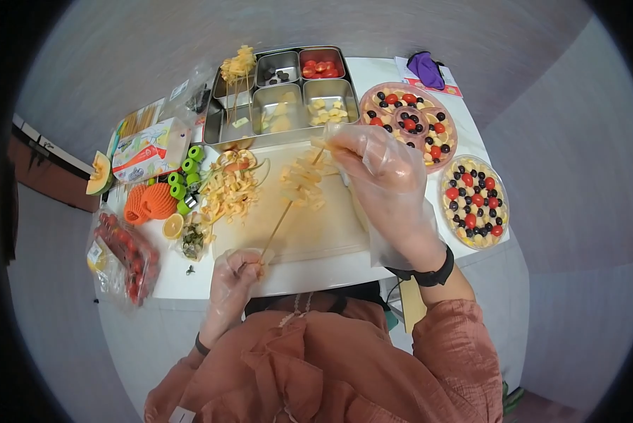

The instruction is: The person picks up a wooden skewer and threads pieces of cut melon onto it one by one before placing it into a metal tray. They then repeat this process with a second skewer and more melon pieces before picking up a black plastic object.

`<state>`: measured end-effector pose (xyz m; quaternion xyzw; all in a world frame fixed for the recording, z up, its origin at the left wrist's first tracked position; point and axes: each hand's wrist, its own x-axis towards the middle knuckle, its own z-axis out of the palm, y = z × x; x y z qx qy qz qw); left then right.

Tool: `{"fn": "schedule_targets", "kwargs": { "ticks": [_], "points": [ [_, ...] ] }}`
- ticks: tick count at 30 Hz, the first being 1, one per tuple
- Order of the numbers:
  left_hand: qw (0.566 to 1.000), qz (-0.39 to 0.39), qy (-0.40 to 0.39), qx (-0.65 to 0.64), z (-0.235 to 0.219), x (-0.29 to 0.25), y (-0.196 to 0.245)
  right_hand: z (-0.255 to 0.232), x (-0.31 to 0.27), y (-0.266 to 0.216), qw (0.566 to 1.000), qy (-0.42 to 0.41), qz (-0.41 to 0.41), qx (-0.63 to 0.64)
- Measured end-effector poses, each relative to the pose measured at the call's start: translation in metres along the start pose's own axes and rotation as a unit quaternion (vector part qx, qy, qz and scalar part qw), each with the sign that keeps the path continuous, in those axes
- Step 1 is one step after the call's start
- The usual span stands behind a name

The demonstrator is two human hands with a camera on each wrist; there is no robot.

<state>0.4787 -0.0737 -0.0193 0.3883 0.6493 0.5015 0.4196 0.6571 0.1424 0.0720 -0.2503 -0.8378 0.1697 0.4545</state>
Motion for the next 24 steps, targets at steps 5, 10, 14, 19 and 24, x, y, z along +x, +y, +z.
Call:
{"fn": "schedule_targets", "kwargs": {
  "ticks": [5, 10, 14, 19, 24],
  "points": [
    [1.0, 0.008, 0.005, -0.015, 0.001, -0.001, 0.001, -0.003, 0.001, -0.003, 0.993, -0.003, -0.096, -0.064],
    [1.0, 0.025, 0.011, -0.004, 0.002, 0.0, -0.004, -0.002, -0.005, -0.002, 0.992, 0.005, -0.112, -0.063],
    [0.999, 0.031, 0.02, -0.018, 0.003, 0.0, -0.005, 0.0, -0.009, 0.002, 0.988, 0.012, -0.132, -0.075],
    [0.998, 0.054, 0.017, -0.012, 0.003, -0.001, -0.008, -0.003, -0.009, -0.007, 0.99, -0.008, -0.117, -0.077],
    [0.998, 0.053, 0.023, -0.003, 0.004, -0.001, -0.012, -0.003, -0.01, -0.007, 0.988, -0.02, -0.123, -0.095]
  ]
}}
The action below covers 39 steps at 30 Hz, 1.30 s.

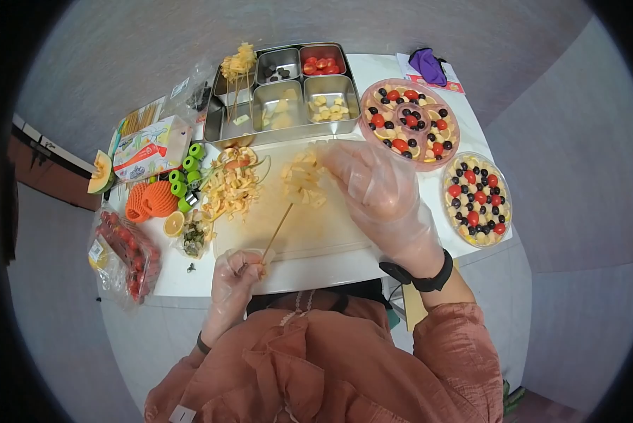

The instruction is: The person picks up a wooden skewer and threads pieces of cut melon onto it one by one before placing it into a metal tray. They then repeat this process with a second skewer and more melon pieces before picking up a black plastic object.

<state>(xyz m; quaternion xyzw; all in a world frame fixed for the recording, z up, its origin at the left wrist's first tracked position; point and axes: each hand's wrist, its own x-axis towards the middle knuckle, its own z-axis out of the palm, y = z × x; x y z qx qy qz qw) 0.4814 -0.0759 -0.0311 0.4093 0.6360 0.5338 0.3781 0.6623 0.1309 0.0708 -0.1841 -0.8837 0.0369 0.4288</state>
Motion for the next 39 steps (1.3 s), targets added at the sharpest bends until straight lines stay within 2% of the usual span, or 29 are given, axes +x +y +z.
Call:
{"fn": "schedule_targets", "kwargs": {
  "ticks": [5, 6, 8, 10, 11, 12, 14, 16, 18, 20, 24, 26, 30, 39],
  "points": [
    [1.0, -0.009, -0.009, -0.008, -0.002, 0.0, 0.0, 0.0, -0.001, 0.004, 1.0, 0.004, -0.025, 0.0],
    [1.0, 0.011, -0.004, 0.017, -0.003, 0.0, -0.003, -0.001, -0.001, 0.004, 1.0, 0.004, -0.025, 0.0],
    [0.999, 0.032, 0.001, 0.043, -0.003, 0.0, -0.003, -0.003, -0.001, 0.003, 1.0, -0.017, -0.012, 0.016],
    [0.99, 0.038, 0.037, 0.132, -0.001, 0.0, 0.005, -0.005, -0.002, 0.005, 0.998, -0.022, 0.015, 0.056],
    [0.99, 0.038, 0.038, 0.132, -0.001, 0.0, 0.006, -0.006, -0.003, 0.006, 0.994, -0.028, 0.042, 0.095],
    [0.989, 0.043, 0.044, 0.134, 0.0, -0.001, 0.007, -0.005, -0.003, 0.004, 0.994, -0.029, 0.042, 0.096],
    [0.988, 0.048, 0.052, 0.136, 0.0, 0.0, 0.01, -0.002, -0.001, 0.002, 0.993, 0.001, 0.094, 0.074],
    [0.979, 0.098, 0.035, 0.176, 0.0, 0.003, 0.014, 0.003, -0.002, 0.008, 0.995, 0.02, 0.063, 0.072],
    [0.985, 0.076, 0.025, 0.154, -0.001, 0.001, 0.008, 0.006, -0.003, 0.008, 0.996, 0.04, 0.033, 0.069],
    [0.99, 0.055, 0.012, 0.132, -0.002, 0.0, 0.002, 0.008, -0.003, 0.002, 0.994, 0.02, 0.078, 0.076],
    [0.99, 0.037, -0.001, 0.133, -0.002, 0.0, 0.0, 0.013, -0.002, 0.005, 0.995, 0.027, 0.073, 0.066],
    [0.991, 0.033, 0.002, 0.131, -0.001, 0.0, 0.003, 0.016, -0.003, 0.01, 0.999, 0.037, 0.013, 0.037],
    [0.984, 0.064, 0.008, 0.167, -0.001, 0.001, 0.007, 0.016, -0.004, 0.004, 0.999, 0.025, 0.033, 0.009],
    [0.979, 0.093, 0.009, 0.183, -0.001, 0.001, 0.012, 0.019, -0.008, 0.001, 0.993, 0.042, 0.08, 0.082]
  ]
}}
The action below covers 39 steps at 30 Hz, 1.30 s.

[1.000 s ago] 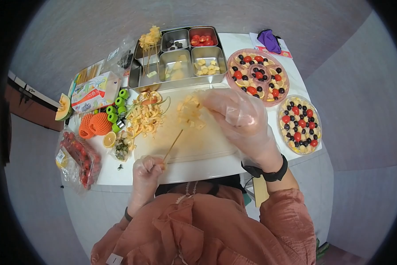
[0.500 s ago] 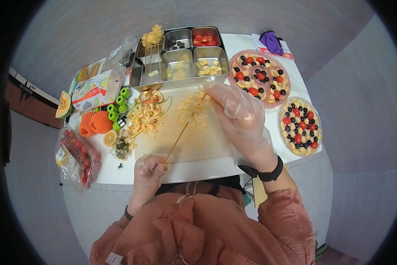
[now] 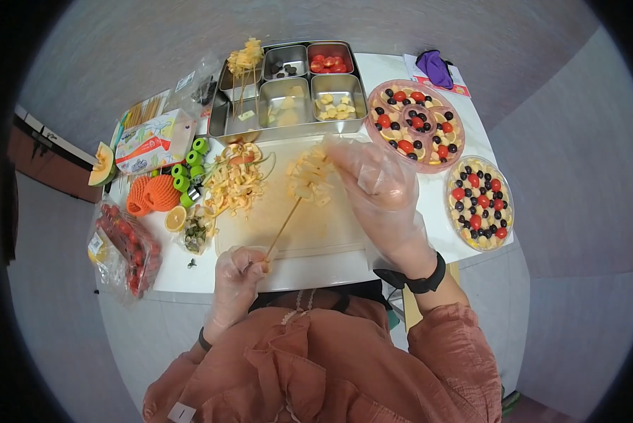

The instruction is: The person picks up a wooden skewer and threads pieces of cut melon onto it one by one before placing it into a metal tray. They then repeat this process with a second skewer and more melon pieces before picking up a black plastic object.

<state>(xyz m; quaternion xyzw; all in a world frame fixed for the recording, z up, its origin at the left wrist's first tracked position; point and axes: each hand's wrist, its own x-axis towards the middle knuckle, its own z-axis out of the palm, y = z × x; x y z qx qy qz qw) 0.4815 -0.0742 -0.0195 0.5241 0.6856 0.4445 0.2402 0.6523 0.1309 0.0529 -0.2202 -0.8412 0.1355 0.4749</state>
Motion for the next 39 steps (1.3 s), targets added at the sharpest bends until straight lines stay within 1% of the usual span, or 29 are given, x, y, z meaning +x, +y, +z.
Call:
{"fn": "schedule_targets", "kwargs": {
  "ticks": [2, 4, 5, 7, 8, 12, 14, 15, 17, 19, 21, 23, 25, 29, 31, 32, 34, 35, 37, 39],
  "points": [
    [1.0, 0.003, -0.006, 0.005, 0.0, 0.001, 0.001, 0.0, -0.003, 0.003, 0.999, -0.048, -0.021, -0.005],
    [0.996, -0.042, -0.023, -0.07, 0.001, 0.002, 0.002, 0.0, -0.003, 0.003, 0.999, -0.036, -0.014, 0.009],
    [0.996, -0.042, -0.021, -0.069, 0.002, 0.003, 0.001, 0.0, -0.002, 0.003, 0.999, -0.023, -0.007, 0.023],
    [0.991, -0.038, -0.023, -0.127, 0.004, 0.005, -0.001, 0.0, 0.0, -0.001, 0.999, -0.025, 0.006, 0.028],
    [0.991, -0.037, -0.023, -0.127, 0.005, 0.005, -0.003, -0.001, 0.001, -0.003, 0.999, -0.026, 0.02, 0.031],
    [0.991, -0.043, -0.018, -0.124, 0.007, 0.005, -0.005, 0.004, -0.001, 0.003, 1.0, -0.009, 0.008, 0.022],
    [0.992, -0.044, -0.019, -0.121, 0.006, 0.004, -0.003, 0.004, -0.002, 0.007, 0.999, -0.004, -0.036, 0.006],
    [0.992, -0.049, -0.025, -0.115, 0.006, 0.004, -0.002, 0.004, -0.002, 0.006, 0.999, -0.003, -0.035, 0.005],
    [0.992, -0.054, -0.031, -0.109, 0.005, 0.004, -0.002, 0.003, -0.001, 0.004, 0.998, -0.003, -0.04, -0.058],
    [0.997, -0.02, -0.028, -0.062, 0.006, 0.004, -0.004, 0.003, -0.002, 0.006, 0.996, 0.0, -0.051, -0.072],
    [0.998, -0.015, -0.028, -0.054, 0.003, 0.005, 0.004, 0.003, -0.002, 0.007, 0.994, 0.004, -0.063, -0.086],
    [0.998, -0.01, -0.027, -0.047, 0.003, 0.006, 0.008, 0.005, -0.002, 0.007, 0.993, 0.03, -0.074, -0.082],
    [0.999, 0.003, -0.021, -0.036, 0.004, 0.005, 0.008, 0.007, -0.003, 0.008, 0.994, 0.039, -0.069, -0.077],
    [0.997, -0.017, -0.022, -0.071, 0.009, 0.003, 0.001, 0.011, -0.003, 0.008, 0.992, 0.055, -0.069, -0.087],
    [1.0, 0.015, -0.018, -0.019, 0.006, 0.004, 0.004, 0.008, 0.0, 0.009, 0.993, 0.039, -0.067, -0.087],
    [1.0, 0.015, -0.019, -0.019, 0.006, 0.005, 0.004, 0.007, 0.001, 0.009, 0.994, 0.023, -0.066, -0.087],
    [0.998, 0.051, -0.001, 0.04, 0.005, 0.005, 0.004, 0.007, 0.001, 0.011, 0.994, 0.02, -0.066, -0.079],
    [0.998, 0.051, -0.001, 0.04, 0.005, 0.006, 0.004, 0.006, 0.001, 0.012, 0.995, 0.018, -0.066, -0.071],
    [0.994, 0.08, 0.019, 0.07, 0.007, 0.006, 0.003, 0.006, 0.001, 0.012, 0.996, 0.018, -0.058, -0.062],
    [0.994, 0.081, 0.021, 0.073, 0.007, 0.006, 0.005, 0.006, -0.001, 0.011, 0.997, 0.019, -0.05, -0.052]
  ]
}}
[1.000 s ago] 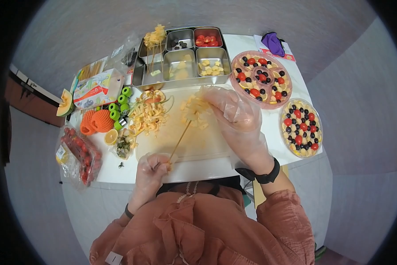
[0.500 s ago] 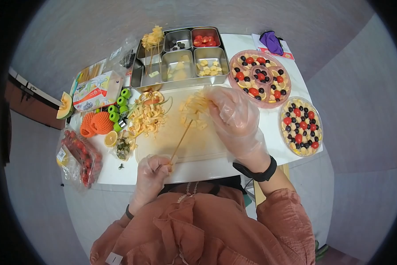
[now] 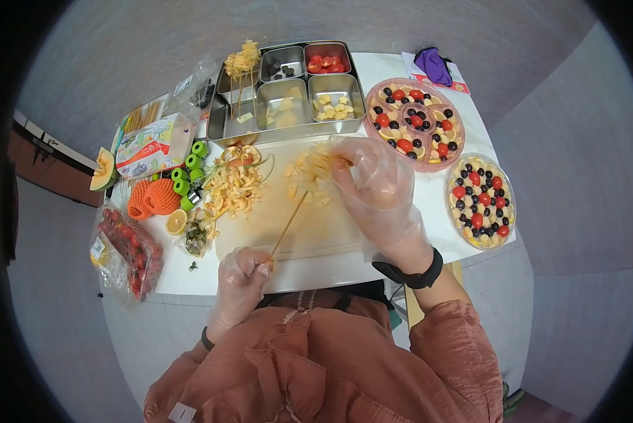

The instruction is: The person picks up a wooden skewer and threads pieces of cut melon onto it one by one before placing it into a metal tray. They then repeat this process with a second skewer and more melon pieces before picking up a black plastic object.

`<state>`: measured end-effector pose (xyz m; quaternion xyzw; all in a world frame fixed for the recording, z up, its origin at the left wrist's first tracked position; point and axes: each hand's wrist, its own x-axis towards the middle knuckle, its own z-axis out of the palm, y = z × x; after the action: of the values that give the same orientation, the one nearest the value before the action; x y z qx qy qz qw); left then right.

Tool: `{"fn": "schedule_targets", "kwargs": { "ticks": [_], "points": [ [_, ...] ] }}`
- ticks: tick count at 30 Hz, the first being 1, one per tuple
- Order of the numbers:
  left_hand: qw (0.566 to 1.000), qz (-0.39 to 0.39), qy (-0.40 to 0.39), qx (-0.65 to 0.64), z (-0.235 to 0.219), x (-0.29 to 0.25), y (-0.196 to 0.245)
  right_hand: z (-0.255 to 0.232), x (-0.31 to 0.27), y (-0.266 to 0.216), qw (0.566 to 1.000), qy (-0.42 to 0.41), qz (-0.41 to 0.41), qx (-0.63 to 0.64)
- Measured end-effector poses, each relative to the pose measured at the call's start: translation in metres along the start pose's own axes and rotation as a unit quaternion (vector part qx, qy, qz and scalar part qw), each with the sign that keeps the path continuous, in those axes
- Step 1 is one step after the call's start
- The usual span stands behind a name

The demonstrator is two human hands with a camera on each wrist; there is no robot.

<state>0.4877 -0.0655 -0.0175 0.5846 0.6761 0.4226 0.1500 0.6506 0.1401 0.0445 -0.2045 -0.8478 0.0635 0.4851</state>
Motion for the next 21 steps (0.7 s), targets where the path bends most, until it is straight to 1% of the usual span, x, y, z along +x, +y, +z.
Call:
{"fn": "schedule_targets", "kwargs": {
  "ticks": [2, 5, 7, 9, 11, 12, 14, 15, 16, 17, 18, 19, 20, 21],
  "points": [
    [1.0, 0.001, 0.002, 0.004, 0.0, 0.001, 0.002, 0.001, -0.003, -0.001, 0.998, 0.005, 0.051, 0.032],
    [1.0, -0.003, 0.008, -0.008, -0.001, 0.001, 0.005, 0.002, -0.005, -0.003, 0.997, 0.019, 0.066, 0.02],
    [1.0, 0.026, 0.013, 0.011, -0.001, 0.003, 0.005, 0.003, -0.007, -0.003, 0.996, 0.026, 0.076, 0.027],
    [0.999, 0.019, 0.016, 0.02, 0.0, 0.002, 0.006, 0.002, -0.008, -0.003, 0.995, 0.034, 0.086, 0.034],
    [0.999, 0.011, 0.019, 0.029, 0.0, 0.002, 0.004, 0.0, -0.007, -0.005, 0.995, 0.019, 0.097, 0.035],
    [1.0, 0.026, 0.008, 0.008, 0.0, 0.002, 0.001, -0.002, -0.005, -0.005, 0.994, 0.019, 0.097, 0.035],
    [0.999, 0.041, -0.002, -0.013, 0.002, -0.001, -0.005, -0.006, 0.0, -0.004, 1.0, 0.006, 0.028, 0.005],
    [0.994, -0.051, -0.017, -0.097, 0.003, -0.005, -0.007, -0.006, 0.0, -0.002, 1.0, 0.006, 0.029, 0.005],
    [0.973, -0.142, -0.032, -0.179, 0.003, -0.008, -0.008, -0.007, 0.0, 0.0, 0.999, 0.014, 0.039, 0.021],
    [0.973, -0.143, -0.034, -0.178, 0.002, -0.009, -0.008, -0.009, 0.0, 0.003, 0.998, 0.022, 0.05, 0.037],
    [0.955, -0.171, 0.005, -0.242, 0.001, -0.009, -0.007, -0.01, 0.001, 0.006, 0.998, 0.021, 0.052, 0.037],
    [0.931, -0.198, 0.045, -0.305, 0.0, -0.01, -0.007, -0.011, 0.003, 0.01, 0.996, 0.012, 0.078, 0.031],
    [0.931, -0.198, 0.045, -0.304, -0.002, -0.01, -0.01, -0.012, 0.005, 0.014, 0.994, 0.003, 0.105, 0.025],
    [0.927, -0.2, 0.049, -0.314, -0.004, -0.011, -0.014, -0.01, 0.004, 0.022, 0.994, 0.003, 0.106, 0.025]
  ]
}}
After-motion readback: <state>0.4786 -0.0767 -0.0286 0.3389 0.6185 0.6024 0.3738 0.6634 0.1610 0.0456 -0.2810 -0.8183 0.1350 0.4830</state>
